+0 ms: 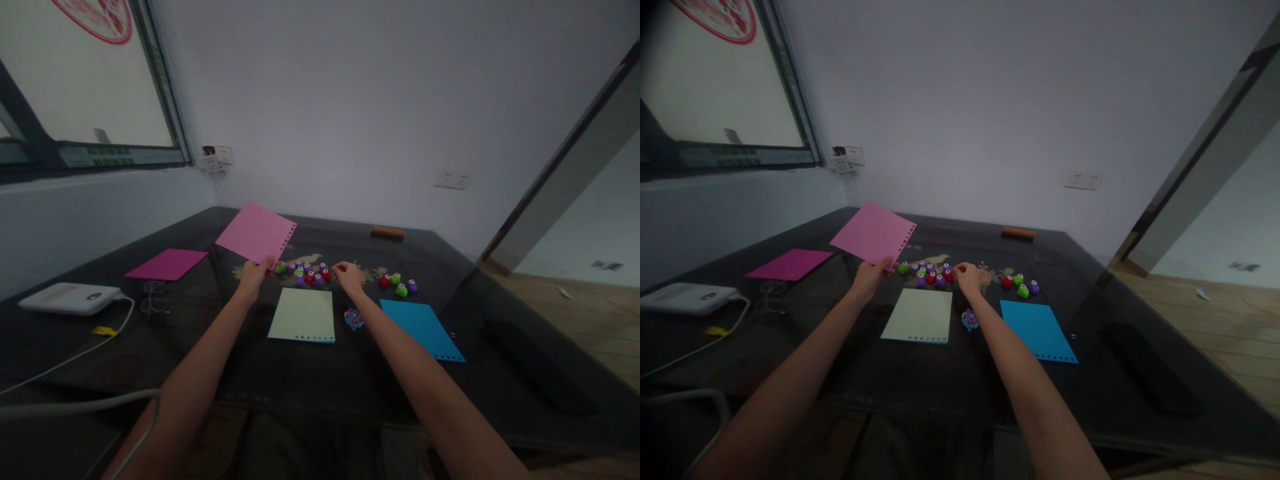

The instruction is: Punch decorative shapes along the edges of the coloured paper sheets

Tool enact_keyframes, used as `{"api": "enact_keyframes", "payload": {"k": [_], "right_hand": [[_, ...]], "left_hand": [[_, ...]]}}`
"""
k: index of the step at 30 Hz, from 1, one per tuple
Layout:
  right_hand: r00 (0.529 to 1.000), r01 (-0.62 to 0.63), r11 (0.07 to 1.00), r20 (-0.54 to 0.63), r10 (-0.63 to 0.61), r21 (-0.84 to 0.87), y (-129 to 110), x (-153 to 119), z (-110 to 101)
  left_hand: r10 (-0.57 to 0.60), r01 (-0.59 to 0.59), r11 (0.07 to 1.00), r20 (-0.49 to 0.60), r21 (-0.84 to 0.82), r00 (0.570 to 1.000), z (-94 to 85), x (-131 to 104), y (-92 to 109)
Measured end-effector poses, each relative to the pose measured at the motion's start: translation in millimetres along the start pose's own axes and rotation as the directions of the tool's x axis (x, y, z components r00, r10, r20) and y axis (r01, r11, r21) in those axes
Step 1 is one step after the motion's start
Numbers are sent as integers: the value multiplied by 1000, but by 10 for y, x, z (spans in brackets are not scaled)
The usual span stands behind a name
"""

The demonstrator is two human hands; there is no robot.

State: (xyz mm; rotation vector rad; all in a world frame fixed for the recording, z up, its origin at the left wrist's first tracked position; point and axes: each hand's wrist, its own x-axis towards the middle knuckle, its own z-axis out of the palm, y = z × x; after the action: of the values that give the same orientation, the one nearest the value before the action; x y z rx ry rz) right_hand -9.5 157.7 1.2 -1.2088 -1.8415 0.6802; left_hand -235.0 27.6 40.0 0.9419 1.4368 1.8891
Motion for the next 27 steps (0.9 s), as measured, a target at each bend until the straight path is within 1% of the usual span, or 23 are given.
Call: {"api": "enact_keyframes", "payload": {"k": [4, 7, 13, 17, 23, 27], "right_hand": [[1000, -13, 999, 2, 13, -31, 95, -10, -30], [1000, -19, 998, 12, 19, -62, 120, -23, -62], [998, -24, 986, 54, 33, -162, 53, -98, -102], [995, -36, 973, 80, 56, -230, -19, -111, -83], [992, -24, 952, 111, 60, -304, -122, 90, -54], [984, 32, 945, 177, 28, -325, -105, 257, 10]], "left_hand": [[25, -25, 1000, -3, -5, 1000, -18, 38, -41], [36, -36, 999, -9, -7, 999, -24, 52, -51], [38, -39, 999, -41, -5, 998, -15, 41, -34], [30, -30, 999, -30, -18, 999, -9, 34, -41], [55, -55, 998, 0, 23, 998, 23, 18, -77], [43, -45, 998, 59, 36, 997, 77, -25, -103]]}}
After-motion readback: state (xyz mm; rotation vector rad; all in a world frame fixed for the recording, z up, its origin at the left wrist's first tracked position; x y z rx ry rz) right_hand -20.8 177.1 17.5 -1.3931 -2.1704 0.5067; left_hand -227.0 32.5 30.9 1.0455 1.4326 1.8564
